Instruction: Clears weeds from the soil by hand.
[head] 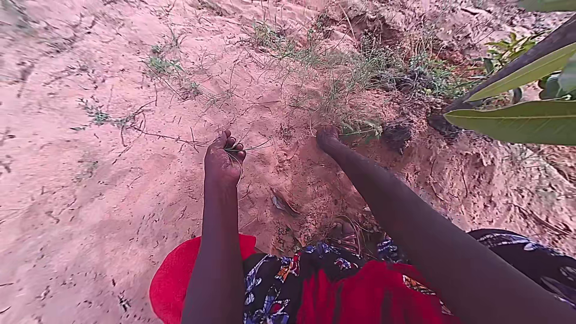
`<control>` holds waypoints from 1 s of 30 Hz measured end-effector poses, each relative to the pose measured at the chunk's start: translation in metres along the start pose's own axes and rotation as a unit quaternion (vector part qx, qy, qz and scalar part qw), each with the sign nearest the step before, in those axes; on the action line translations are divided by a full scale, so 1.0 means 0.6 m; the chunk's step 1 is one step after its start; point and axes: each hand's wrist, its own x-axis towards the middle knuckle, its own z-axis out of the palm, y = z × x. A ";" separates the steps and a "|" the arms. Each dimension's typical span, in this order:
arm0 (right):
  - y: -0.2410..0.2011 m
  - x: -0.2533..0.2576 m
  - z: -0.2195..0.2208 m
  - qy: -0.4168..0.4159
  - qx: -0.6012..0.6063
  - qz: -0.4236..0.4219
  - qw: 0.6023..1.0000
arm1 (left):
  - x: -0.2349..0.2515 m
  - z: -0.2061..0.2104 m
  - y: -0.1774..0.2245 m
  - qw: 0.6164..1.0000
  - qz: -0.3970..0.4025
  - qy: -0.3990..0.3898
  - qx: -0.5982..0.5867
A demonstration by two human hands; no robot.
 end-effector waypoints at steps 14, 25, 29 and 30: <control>0.013 -0.047 0.036 0.003 0.071 -0.016 0.997 | -0.008 -0.002 -0.009 1.000 0.007 -0.001 0.009; 0.088 -0.040 0.217 0.041 0.049 -0.036 0.997 | -0.044 0.023 -0.007 1.000 0.011 -0.013 0.017; 0.150 -0.057 0.210 0.100 0.084 0.000 0.991 | -0.045 0.013 -0.007 1.000 0.021 -0.008 0.021; 0.169 -0.057 0.206 0.122 0.076 0.016 0.989 | -0.041 0.010 -0.008 1.000 0.022 -0.002 0.020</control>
